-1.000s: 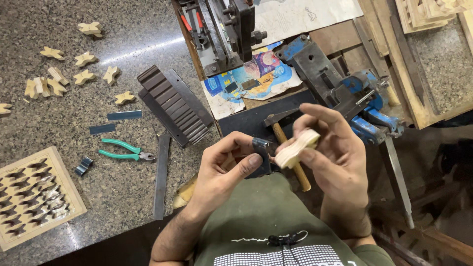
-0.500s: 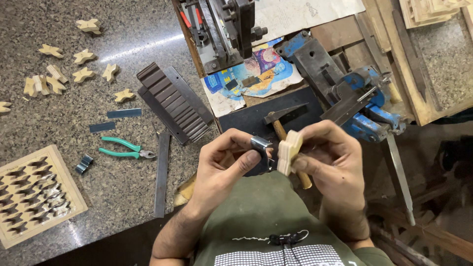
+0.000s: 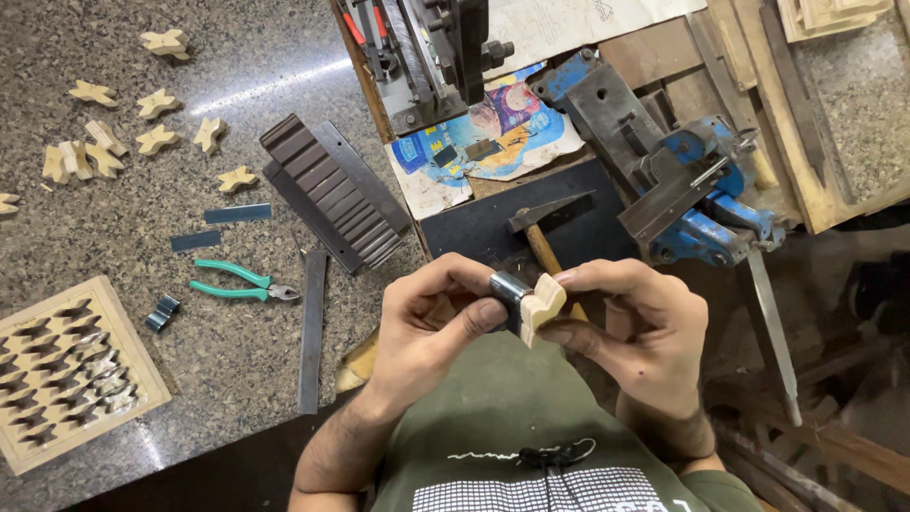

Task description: The person assembles small wooden butterfly-shaped pieces with metal clips. They use a hammer to secure the metal clips onto the wooden pieces and then place the finished items into a wooden tray with cutouts.

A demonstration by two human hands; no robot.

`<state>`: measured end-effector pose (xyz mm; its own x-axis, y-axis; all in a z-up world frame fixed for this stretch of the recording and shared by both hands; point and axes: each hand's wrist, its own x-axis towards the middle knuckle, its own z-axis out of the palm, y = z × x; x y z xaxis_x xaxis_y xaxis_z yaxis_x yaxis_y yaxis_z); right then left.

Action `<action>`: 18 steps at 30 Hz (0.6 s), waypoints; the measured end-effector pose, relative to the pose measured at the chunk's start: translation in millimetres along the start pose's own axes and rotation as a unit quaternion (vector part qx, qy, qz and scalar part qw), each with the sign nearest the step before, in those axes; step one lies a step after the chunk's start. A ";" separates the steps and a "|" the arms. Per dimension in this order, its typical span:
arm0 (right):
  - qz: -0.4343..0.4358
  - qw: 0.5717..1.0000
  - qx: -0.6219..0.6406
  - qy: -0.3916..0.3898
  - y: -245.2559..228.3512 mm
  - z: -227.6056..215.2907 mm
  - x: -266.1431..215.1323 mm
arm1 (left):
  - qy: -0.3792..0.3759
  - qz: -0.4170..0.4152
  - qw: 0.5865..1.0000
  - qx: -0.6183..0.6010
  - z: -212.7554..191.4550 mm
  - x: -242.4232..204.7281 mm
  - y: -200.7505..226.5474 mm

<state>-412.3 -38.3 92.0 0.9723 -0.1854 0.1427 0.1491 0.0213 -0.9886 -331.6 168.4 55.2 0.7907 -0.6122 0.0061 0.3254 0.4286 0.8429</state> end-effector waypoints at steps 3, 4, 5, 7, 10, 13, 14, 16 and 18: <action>-0.037 0.995 -0.089 -0.016 -1.7 -1.2 -1.0 | 0.008 -0.001 1.000 0.004 -0.9 -0.6 -2.6; -0.050 0.991 -0.121 -0.021 -2.1 -1.4 -0.9 | 0.007 0.002 1.000 0.005 -1.1 -0.9 -3.0; -0.048 0.991 -0.121 -0.013 -2.5 -1.4 -0.8 | 0.007 0.004 1.000 0.006 -1.0 -1.5 -3.1; -0.044 0.992 -0.120 0.004 -2.9 -1.2 0.3 | 0.000 -0.002 1.000 0.003 -0.1 -1.6 -2.4; -0.101 0.987 -0.124 -0.007 -2.2 0.3 2.2 | -0.004 0.001 1.000 -0.002 3.0 -2.0 -0.2; -0.133 0.979 -0.152 -0.005 -1.9 1.6 4.5 | -0.003 -0.011 1.000 -0.011 5.5 0.2 2.6; -0.128 0.980 -0.155 -0.005 -2.3 1.8 5.0 | 0.000 -0.018 1.000 -0.015 6.0 0.6 3.3; -0.121 0.980 -0.160 -0.007 -3.8 2.9 6.4 | -0.002 0.000 1.000 -0.001 5.9 2.5 4.3; -0.131 0.981 -0.144 -0.014 -5.4 4.1 7.8 | -0.004 -0.003 1.000 0.000 4.5 4.3 4.6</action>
<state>-404.9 -35.8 98.6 0.9129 -0.1200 0.3901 0.3408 -0.3022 -0.8903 -329.1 164.7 61.6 0.7843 -0.6204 0.0051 0.3300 0.4242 0.8433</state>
